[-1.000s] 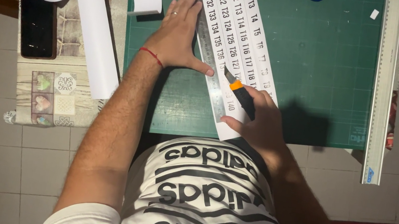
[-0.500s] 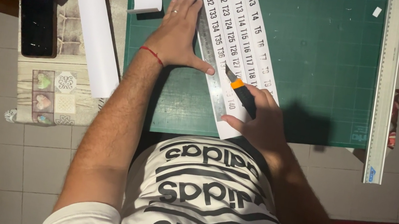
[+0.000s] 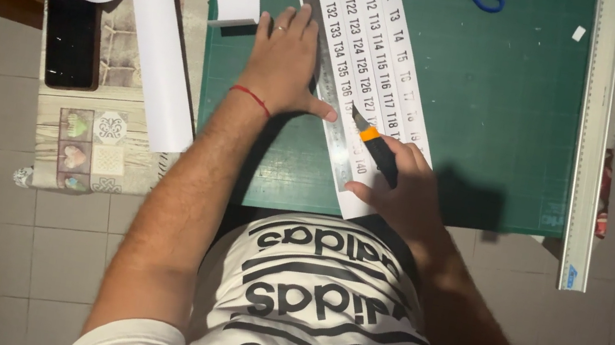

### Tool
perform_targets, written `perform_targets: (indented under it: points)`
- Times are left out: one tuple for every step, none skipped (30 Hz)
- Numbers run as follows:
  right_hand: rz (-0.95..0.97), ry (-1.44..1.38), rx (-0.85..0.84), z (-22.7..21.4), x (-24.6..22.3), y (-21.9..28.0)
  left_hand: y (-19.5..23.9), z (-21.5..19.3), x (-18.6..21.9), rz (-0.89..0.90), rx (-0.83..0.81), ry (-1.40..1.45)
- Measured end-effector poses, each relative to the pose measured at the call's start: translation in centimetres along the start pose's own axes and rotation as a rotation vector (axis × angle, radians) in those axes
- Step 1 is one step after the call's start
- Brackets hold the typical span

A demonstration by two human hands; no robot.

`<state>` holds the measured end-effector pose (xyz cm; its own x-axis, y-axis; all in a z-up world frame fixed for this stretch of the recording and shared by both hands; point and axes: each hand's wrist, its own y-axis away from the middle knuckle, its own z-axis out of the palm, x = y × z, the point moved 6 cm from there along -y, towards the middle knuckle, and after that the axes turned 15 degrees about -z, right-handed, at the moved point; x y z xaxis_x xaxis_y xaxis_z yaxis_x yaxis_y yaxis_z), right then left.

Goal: Cutting printed labels from a sheet of paper using a metal ruler and a utility knife on a cutting mat.

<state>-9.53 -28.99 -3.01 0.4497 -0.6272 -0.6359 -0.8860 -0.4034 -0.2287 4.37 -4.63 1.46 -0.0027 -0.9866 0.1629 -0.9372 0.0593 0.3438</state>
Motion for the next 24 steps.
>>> perform_targets:
  points:
    - [-0.009,0.003,-0.003,0.2,0.2,0.2,-0.1,0.2,-0.1,-0.006,0.007,0.006]
    - [-0.081,0.028,0.050,0.1,0.0,0.3,-0.2,0.5,-0.1,0.003,-0.015,-0.022]
    - [-0.155,0.054,0.106,-0.1,-0.1,0.3,-0.4,0.7,-0.1,0.012,-0.033,-0.050]
    - [-0.168,0.058,0.105,0.1,-0.2,0.3,0.0,0.5,0.1,0.007,-0.022,-0.045]
    - [-0.169,0.058,0.132,0.0,-0.1,0.4,0.3,0.8,0.3,-0.003,-0.068,-0.070]
    - [-0.171,0.058,0.159,0.0,-0.1,0.4,0.6,1.1,0.4,-0.012,-0.113,-0.094]
    - [-0.184,0.062,0.153,-0.4,-0.9,0.3,0.5,1.3,0.4,-0.020,-0.105,-0.084]
    - [-0.067,0.049,0.098,-0.5,-0.9,0.2,0.4,1.5,0.4,-0.029,-0.112,-0.082]
    - [0.051,0.039,0.045,-0.6,-0.9,0.2,0.2,1.7,0.4,-0.037,-0.119,-0.080]
    - [0.039,0.043,0.041,-0.8,-1.2,-0.3,0.6,1.5,0.4,-0.043,-0.110,-0.072]
    - [0.074,0.078,0.050,-1.1,-1.2,-0.5,0.9,1.2,0.5,-0.048,-0.071,-0.058]
    - [0.109,0.113,0.059,-1.5,-1.3,-0.8,1.3,0.9,0.6,-0.053,-0.031,-0.044]
    - [0.098,0.116,0.051,-1.2,-1.0,-1.5,1.3,0.8,0.7,-0.062,-0.027,-0.033]
    - [0.109,0.153,0.126,-1.5,-0.7,-2.1,1.3,0.7,0.8,-0.060,-0.030,-0.044]
    - [0.123,0.189,0.207,-1.7,-0.4,-2.6,1.3,0.6,1.0,-0.053,-0.033,-0.060]
    - [0.114,0.192,0.205,-3.0,-2.0,-4.4,1.2,0.8,1.0,-0.057,-0.028,-0.054]
    - [0.134,0.022,0.124,-3.6,-3.3,-6.2,1.1,0.9,1.1,-0.049,-0.018,-0.069]
    - [0.151,-0.148,0.041,-4.1,-4.7,-7.9,0.8,1.0,1.3,-0.041,-0.008,-0.085]
    - [0.148,-0.144,0.046,-4.1,-5.2,-9.4,0.7,1.1,1.4,-0.038,-0.002,-0.085]
    - [0.123,-0.136,0.016,-3.9,-5.8,-10.9,0.6,1.2,1.4,-0.033,-0.004,-0.089]
    - [0.093,-0.128,-0.020,-3.6,-6.4,-12.5,0.6,1.4,1.3,-0.034,-0.007,-0.090]
    - [0.087,-0.124,-0.022,-2.8,-5.9,-13.6,0.5,1.4,1.2,-0.037,-0.002,-0.086]
    - [0.079,-0.098,-0.034,-2.0,-5.4,-14.7,0.5,1.5,1.2,-0.036,-0.011,-0.084]
    - [0.072,-0.071,-0.045,-1.3,-4.8,-15.7,0.6,1.6,1.2,-0.035,-0.020,-0.082]
